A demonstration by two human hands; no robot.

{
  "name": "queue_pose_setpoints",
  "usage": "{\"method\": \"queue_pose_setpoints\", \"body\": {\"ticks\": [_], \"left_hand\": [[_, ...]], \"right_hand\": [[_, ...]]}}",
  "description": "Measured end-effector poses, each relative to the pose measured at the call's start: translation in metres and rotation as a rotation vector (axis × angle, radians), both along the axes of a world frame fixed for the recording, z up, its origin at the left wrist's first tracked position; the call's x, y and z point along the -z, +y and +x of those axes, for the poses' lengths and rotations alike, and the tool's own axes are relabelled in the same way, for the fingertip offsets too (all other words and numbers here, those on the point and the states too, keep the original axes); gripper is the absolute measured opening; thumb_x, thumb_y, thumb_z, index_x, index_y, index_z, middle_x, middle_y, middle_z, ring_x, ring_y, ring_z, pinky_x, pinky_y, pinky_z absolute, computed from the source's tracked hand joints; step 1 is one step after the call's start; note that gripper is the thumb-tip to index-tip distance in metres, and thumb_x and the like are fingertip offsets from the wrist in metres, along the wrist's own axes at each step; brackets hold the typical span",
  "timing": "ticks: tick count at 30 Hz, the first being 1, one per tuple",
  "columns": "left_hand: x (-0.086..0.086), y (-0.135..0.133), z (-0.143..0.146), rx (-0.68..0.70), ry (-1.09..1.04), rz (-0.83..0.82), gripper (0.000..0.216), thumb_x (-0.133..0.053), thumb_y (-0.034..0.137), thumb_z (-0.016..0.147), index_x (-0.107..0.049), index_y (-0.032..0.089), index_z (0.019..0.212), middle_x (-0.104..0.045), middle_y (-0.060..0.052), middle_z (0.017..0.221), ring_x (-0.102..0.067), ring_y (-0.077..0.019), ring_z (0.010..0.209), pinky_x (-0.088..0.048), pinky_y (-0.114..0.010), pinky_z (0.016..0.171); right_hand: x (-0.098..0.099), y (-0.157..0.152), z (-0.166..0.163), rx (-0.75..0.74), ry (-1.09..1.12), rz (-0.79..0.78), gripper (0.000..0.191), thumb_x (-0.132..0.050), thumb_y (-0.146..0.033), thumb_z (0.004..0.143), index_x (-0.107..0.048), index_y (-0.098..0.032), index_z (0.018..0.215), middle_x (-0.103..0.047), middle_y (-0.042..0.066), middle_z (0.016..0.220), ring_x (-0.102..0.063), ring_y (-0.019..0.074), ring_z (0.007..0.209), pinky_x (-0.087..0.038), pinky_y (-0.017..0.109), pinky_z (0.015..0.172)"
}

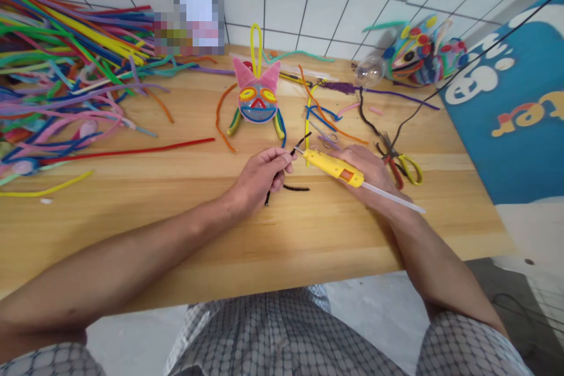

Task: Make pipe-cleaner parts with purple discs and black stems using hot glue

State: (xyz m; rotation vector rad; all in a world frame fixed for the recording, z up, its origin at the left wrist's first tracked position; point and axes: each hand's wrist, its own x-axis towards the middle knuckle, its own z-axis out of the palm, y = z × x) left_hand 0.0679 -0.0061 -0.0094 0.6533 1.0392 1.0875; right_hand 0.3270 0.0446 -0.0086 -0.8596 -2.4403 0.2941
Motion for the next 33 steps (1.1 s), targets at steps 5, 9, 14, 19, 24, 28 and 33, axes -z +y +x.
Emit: {"method": "queue_pose_setpoints", "body": {"ticks": [5, 9, 14, 19, 24, 28, 33], "left_hand": [[0.0012, 0.0004, -0.0004, 0.003, -0.004, 0.009, 0.01, -0.065, 0.019, 0.092, -0.066, 0.015, 0.082, -0.062, 0.003, 0.072, -0.039, -0.002, 0.041, -0.025, -0.017, 0.039], [0.0022, 0.0007, -0.001, 0.006, -0.011, 0.016, 0.011, -0.067, 0.02, 0.091, -0.065, 0.015, 0.082, -0.062, 0.003, 0.072, -0.039, -0.0021, 0.042, -0.026, -0.017, 0.039], [0.0035, 0.0004, -0.0014, 0.009, -0.015, 0.023, 0.01, -0.066, 0.019, 0.092, -0.065, 0.015, 0.083, -0.062, 0.003, 0.072, -0.039, -0.002, 0.041, -0.026, -0.017, 0.039], [0.0032, 0.0005, -0.0011, 0.007, -0.008, 0.015, 0.012, -0.063, 0.018, 0.094, -0.065, 0.014, 0.083, -0.061, 0.003, 0.072, -0.039, -0.0021, 0.041, -0.026, -0.017, 0.039], [0.0016, 0.0007, -0.0001, 0.011, -0.007, 0.019, 0.013, -0.062, 0.017, 0.095, -0.065, 0.014, 0.083, -0.061, 0.003, 0.071, -0.04, -0.0022, 0.041, -0.026, -0.017, 0.039], [0.0013, 0.0009, 0.0002, 0.006, -0.008, 0.018, 0.014, -0.061, 0.016, 0.095, -0.065, 0.014, 0.082, -0.061, 0.003, 0.071, -0.039, -0.0021, 0.041, -0.026, -0.016, 0.039], [0.0016, 0.001, 0.0, 0.003, 0.0, 0.015, 0.013, -0.062, 0.016, 0.095, -0.064, 0.014, 0.082, -0.061, 0.003, 0.07, -0.039, -0.002, 0.041, -0.025, -0.016, 0.038]], "right_hand": [[-0.0036, -0.0009, -0.001, 0.028, 0.005, -0.008, 0.023, -0.067, -0.034, 0.104, -0.072, -0.03, 0.126, -0.082, 0.009, 0.116, -0.078, 0.0293, 0.1, -0.061, 0.049, 0.088], [-0.0045, -0.0014, -0.0012, 0.004, 0.0, -0.026, 0.021, -0.066, -0.035, 0.104, -0.073, -0.032, 0.124, -0.082, 0.007, 0.111, -0.077, 0.0283, 0.099, -0.06, 0.048, 0.088], [-0.0022, -0.0014, 0.0005, 0.037, 0.025, 0.002, 0.026, -0.065, -0.031, 0.105, -0.071, -0.029, 0.13, -0.081, 0.008, 0.119, -0.077, 0.0285, 0.101, -0.06, 0.048, 0.088], [-0.0005, -0.0012, 0.0006, -0.03, 0.038, -0.015, 0.025, -0.068, -0.028, 0.103, -0.073, -0.029, 0.127, -0.081, 0.007, 0.117, -0.078, 0.0274, 0.099, -0.061, 0.046, 0.089], [-0.0011, -0.002, 0.0011, 0.045, 0.06, -0.019, 0.029, -0.068, -0.031, 0.103, -0.073, -0.032, 0.132, -0.082, 0.006, 0.116, -0.077, 0.0292, 0.101, -0.061, 0.048, 0.088], [0.0008, -0.0011, 0.0011, -0.024, 0.043, -0.037, 0.026, -0.07, -0.03, 0.102, -0.073, -0.029, 0.128, -0.081, 0.007, 0.116, -0.078, 0.0289, 0.102, -0.061, 0.047, 0.091], [0.0006, -0.0012, 0.0012, 0.038, 0.06, -0.055, 0.027, -0.069, -0.031, 0.102, -0.074, -0.03, 0.129, -0.081, 0.008, 0.116, -0.077, 0.0299, 0.104, -0.06, 0.049, 0.092]]}}
